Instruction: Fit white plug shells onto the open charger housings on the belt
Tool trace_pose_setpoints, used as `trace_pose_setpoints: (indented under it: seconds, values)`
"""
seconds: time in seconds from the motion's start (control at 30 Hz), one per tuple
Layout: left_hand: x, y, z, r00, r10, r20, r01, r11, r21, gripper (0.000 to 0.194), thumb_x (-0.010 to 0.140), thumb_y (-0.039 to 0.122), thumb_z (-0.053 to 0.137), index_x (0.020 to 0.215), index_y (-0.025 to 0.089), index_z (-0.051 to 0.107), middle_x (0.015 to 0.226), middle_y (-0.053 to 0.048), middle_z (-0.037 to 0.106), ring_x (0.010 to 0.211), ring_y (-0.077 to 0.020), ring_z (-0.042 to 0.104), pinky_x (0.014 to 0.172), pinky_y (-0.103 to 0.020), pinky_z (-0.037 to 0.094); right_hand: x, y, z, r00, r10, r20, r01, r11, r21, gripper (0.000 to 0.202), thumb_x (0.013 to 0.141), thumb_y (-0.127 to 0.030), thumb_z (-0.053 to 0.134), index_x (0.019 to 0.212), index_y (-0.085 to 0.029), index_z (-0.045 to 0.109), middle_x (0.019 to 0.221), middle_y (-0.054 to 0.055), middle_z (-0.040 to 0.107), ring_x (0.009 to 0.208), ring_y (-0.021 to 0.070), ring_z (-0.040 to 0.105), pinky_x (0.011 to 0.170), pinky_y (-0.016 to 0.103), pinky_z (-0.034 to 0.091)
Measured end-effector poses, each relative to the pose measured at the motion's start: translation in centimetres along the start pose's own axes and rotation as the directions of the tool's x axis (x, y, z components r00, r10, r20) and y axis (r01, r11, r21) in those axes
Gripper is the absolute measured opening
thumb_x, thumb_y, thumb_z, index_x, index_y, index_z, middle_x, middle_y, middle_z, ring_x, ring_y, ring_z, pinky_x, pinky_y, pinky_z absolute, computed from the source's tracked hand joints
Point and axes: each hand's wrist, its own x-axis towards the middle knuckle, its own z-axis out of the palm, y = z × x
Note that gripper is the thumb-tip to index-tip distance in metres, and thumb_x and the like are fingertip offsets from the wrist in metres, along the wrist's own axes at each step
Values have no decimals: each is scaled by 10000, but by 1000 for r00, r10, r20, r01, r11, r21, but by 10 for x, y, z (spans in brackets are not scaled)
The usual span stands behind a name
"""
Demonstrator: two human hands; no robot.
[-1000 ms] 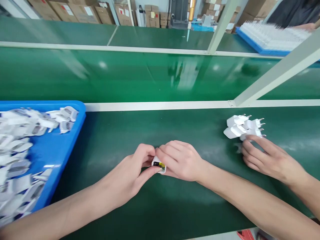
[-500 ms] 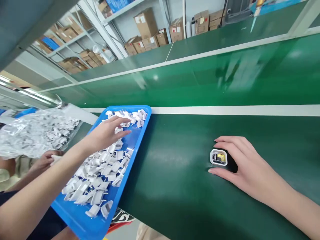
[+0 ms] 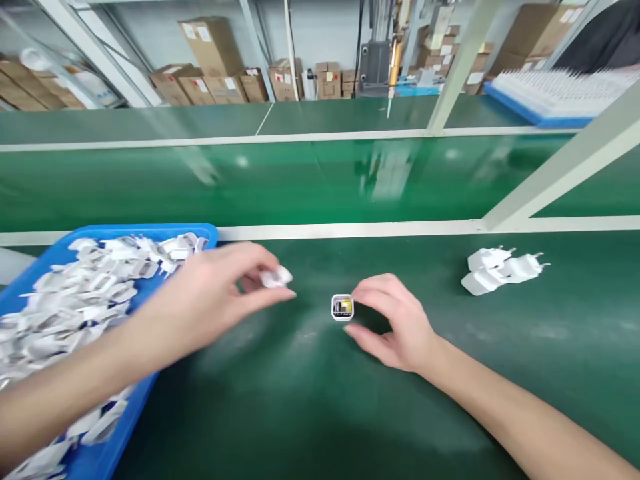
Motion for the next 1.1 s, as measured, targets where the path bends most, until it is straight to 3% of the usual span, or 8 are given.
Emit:
trace_pose_setpoints:
  seconds: [0.1, 0.2, 0.3, 0.4, 0.6, 0.73, 0.87, 1.1]
  values:
    - [16, 51, 42, 974, -33, 223, 121, 912, -391, 372, 871, 580, 652, 807, 215, 614, 742, 33, 664, 653, -143, 613, 571, -256, 430, -1, -4, 1, 999, 29, 45, -28, 999, -30, 501, 874, -256, 742, 1320, -245, 514, 1063, 93, 632, 928, 233, 651, 734, 368, 593]
    - [28, 66, 60, 952, 61, 301, 119, 831, -544, 355, 952, 538, 551, 851, 209, 637, 778, 27, 677, 699, -139, 621, 619, -260, 453, 2, -2, -3, 998, 46, -33, -49, 994, -103, 439, 886, -134, 690, 1285, -264, 560, 999, 70, 601, 868, 202, 639, 672, 325, 574]
    - [28, 53, 57, 975, 74, 211, 43, 865, -499, 384, 934, 557, 581, 1140, 239, 643, 1062, -12, 679, 915, -176, 633, 780, -297, 499, 7, 3, -10, 994, 84, -66, -89, 993, -78, 402, 894, -95, 670, 1248, -275, 608, 994, 64, 575, 882, 198, 622, 680, 331, 561]
    - [23, 32, 58, 985, 87, 152, -23, 926, -376, 635, 811, 531, 750, 1337, 248, 533, 1316, -59, 572, 1160, -249, 551, 943, -373, 481, 10, 5, -13, 988, 152, 1, -152, 988, -18, 321, 926, -126, 654, 1210, -274, 647, 1043, 67, 556, 937, 200, 631, 735, 345, 568]
    - [20, 14, 99, 970, 171, 173, -87, 909, -407, 183, 870, 305, 698, 1002, 216, 608, 989, -8, 640, 953, -207, 558, 857, -371, 464, 10, 0, -1, 954, 245, 173, -254, 967, 31, 289, 947, -134, 642, 1212, -244, 610, 1072, 54, 647, 983, 185, 635, 828, 337, 554]
    - [22, 11, 112, 977, 183, 105, -114, 877, -467, 206, 859, 360, 708, 940, 217, 584, 942, 10, 629, 912, -193, 541, 829, -357, 452, 12, -3, 3, 939, 303, 160, -294, 952, -81, 177, 931, -151, 675, 1079, -246, 654, 1019, 44, 660, 990, 208, 590, 875, 393, 509]
    - [21, 8, 116, 980, 186, 77, -130, 877, -462, 191, 849, 340, 707, 919, 207, 589, 927, 6, 621, 892, -191, 529, 817, -359, 446, 12, -6, 2, 913, 378, 153, -367, 925, -93, 169, 923, -158, 687, 1069, -238, 662, 1000, 49, 617, 921, 191, 583, 774, 351, 507]
    - [20, 9, 122, 979, 206, 0, -186, 882, -433, 137, 868, 299, 670, 922, 191, 604, 914, -4, 633, 862, -184, 532, 845, -360, 444, 15, -7, -1, 911, 307, 276, -282, 951, -127, 171, 928, -121, 660, 1070, -213, 641, 965, 54, 611, 891, 196, 566, 756, 356, 485]
